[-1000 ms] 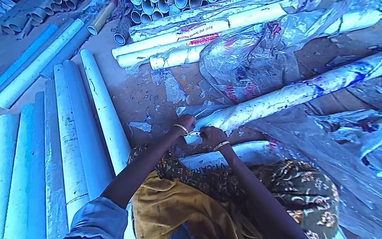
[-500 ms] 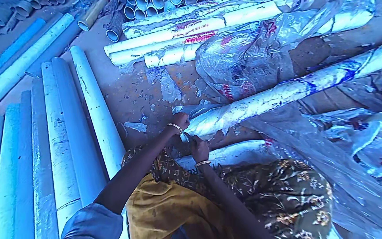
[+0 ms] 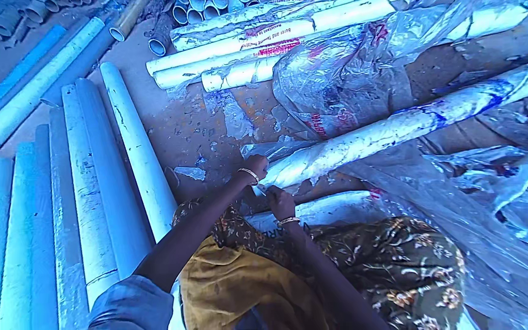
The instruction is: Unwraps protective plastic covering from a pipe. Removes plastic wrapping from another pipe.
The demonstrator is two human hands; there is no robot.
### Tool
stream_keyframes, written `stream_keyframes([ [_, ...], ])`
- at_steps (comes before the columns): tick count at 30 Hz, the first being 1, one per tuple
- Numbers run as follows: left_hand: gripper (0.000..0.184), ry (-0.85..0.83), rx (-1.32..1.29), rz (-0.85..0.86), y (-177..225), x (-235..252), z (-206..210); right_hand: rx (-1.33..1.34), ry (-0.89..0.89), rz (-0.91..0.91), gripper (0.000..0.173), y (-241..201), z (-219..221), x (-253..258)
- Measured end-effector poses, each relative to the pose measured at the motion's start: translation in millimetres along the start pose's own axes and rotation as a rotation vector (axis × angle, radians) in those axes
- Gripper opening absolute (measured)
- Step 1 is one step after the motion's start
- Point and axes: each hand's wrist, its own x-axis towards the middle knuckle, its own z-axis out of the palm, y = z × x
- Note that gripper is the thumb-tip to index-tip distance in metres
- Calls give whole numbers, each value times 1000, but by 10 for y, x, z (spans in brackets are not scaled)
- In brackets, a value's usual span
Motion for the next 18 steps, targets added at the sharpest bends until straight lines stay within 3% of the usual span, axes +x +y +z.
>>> stream_keyframes([
  [4, 22, 58, -34, 7, -52, 36, 43, -84, -6, 60, 37, -218, -38, 25],
  [18, 24, 54, -1, -49, 6, -7, 18, -65, 93, 86, 39, -216, 114, -111],
])
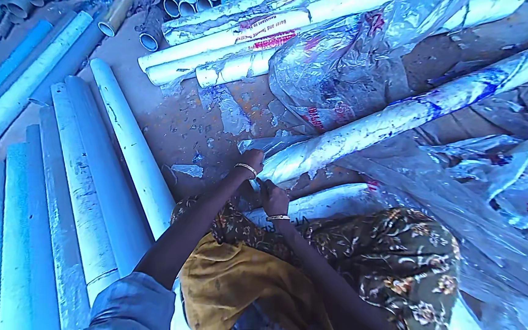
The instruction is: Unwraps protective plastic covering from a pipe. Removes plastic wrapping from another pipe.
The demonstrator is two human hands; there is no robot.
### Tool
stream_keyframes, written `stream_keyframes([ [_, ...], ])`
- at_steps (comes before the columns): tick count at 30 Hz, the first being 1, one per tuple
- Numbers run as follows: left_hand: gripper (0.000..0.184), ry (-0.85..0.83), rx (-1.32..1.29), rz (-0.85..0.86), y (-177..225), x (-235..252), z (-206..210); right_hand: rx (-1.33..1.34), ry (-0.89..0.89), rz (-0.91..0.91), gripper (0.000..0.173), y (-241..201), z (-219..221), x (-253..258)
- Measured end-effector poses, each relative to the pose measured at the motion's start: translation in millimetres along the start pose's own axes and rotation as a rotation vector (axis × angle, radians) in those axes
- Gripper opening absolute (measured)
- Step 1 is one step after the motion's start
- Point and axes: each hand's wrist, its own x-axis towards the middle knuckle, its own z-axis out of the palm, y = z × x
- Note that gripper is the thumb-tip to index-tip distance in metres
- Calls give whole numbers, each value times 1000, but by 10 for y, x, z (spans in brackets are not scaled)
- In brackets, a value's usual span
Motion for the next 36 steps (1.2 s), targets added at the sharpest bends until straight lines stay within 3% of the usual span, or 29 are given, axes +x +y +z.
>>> stream_keyframes([
  [5, 22, -46, 118, 41, 157, -26, -39, -61, -47, 26, 39, -131, -77, 46],
  [9, 21, -41, 102, 23, 110, -21, -70, -12, 28, -22, 38, 5, 29, -24],
  [15, 23, -46, 108, -4, 178, 1, -37, -5, -11, 21, 38, -141, -29, 56],
  [21, 25, 87, -85, -35, -113, 107, 14, 36, -9, 24, 39, 383, 62, -266],
  [26, 32, 60, -138, 41, -279, 74, 10, 365, 98, 102, 34, 686, -150, -262],
  [29, 40, 46, -69, 13, -136, -91, 19, 654, 127, 118, 32, 663, -236, -212],
  [32, 37, 45, -41, -9, -72, -240, 97, 781, 95, 149, 27, 592, -185, -291],
  [36, 35, 39, -15, -41, -13, -326, 186, 555, -6, 10, 34, 561, -100, -386],
])
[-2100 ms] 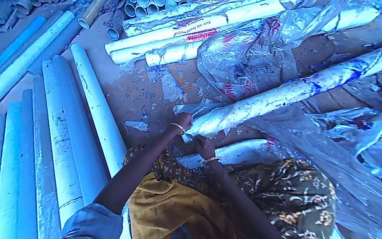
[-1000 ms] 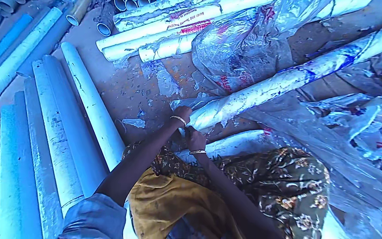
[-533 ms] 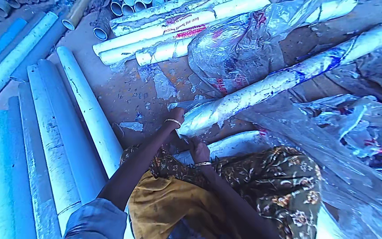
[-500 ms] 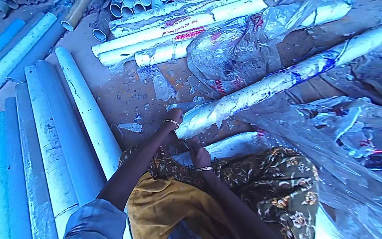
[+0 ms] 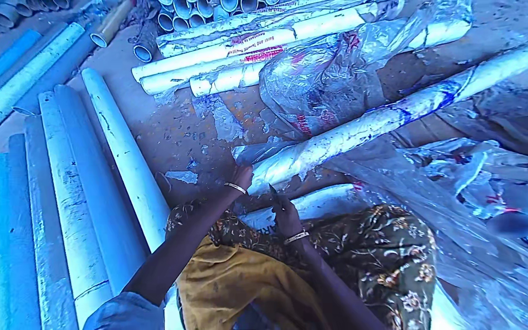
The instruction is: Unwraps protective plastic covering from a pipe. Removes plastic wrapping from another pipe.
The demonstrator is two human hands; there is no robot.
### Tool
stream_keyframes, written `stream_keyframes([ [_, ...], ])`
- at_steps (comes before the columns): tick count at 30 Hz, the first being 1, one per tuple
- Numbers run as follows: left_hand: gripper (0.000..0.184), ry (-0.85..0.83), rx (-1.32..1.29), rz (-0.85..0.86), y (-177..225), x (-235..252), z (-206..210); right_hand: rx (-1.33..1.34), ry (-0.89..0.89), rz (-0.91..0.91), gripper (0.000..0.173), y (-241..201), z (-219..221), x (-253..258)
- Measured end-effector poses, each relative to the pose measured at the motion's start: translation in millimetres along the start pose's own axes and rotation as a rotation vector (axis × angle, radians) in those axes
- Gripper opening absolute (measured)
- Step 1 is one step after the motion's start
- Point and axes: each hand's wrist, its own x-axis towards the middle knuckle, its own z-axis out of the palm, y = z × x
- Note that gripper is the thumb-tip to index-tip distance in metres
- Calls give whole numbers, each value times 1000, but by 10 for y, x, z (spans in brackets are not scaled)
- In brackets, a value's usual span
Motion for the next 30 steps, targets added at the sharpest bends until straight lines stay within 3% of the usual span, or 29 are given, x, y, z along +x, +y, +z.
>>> stream_keyframes([
  [7, 30, 8, -77, 62, -95, 57, -72, -264, -161, -46, 36, -121, -8, 136],
  [14, 32, -40, -29, 142, -141, 62, -97, -657, -296, -31, 39, -511, -219, 550],
  [26, 29, -28, -51, 171, -202, 124, -92, -828, -531, -257, 36, -689, -356, 974],
  [30, 27, -4, -123, 177, -252, 185, -87, -984, -579, -184, 37, -1018, -314, 946],
])
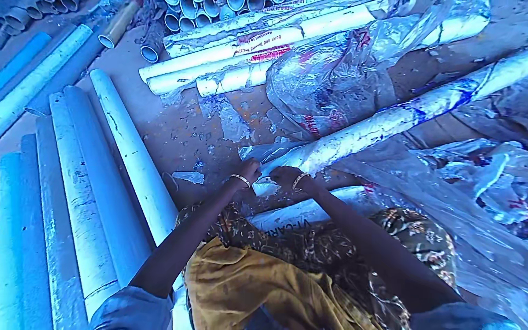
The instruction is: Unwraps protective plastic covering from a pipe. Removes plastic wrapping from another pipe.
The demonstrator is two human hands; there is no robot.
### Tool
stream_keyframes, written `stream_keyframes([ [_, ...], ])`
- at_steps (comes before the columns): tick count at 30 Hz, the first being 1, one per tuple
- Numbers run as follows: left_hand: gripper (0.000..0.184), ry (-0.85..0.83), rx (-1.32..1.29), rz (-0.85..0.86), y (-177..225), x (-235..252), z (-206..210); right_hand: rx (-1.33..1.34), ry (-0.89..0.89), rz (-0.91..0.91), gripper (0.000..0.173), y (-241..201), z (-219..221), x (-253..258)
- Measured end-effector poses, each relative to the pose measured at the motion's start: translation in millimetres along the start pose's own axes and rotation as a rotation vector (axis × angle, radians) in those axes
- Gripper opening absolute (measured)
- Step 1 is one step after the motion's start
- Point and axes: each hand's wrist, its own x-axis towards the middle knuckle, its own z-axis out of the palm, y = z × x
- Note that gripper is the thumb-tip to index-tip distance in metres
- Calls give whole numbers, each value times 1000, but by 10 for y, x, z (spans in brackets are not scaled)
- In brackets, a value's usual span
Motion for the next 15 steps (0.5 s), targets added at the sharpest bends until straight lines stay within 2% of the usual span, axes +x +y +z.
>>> stream_keyframes([
  [6, 29, -45, 20, -5, -9, 35, -7, 362, -69, 48, 32, 129, 187, 96],
  [15, 27, -62, 101, 12, 69, 115, -6, 445, 46, 33, 32, 93, 371, 24],
])
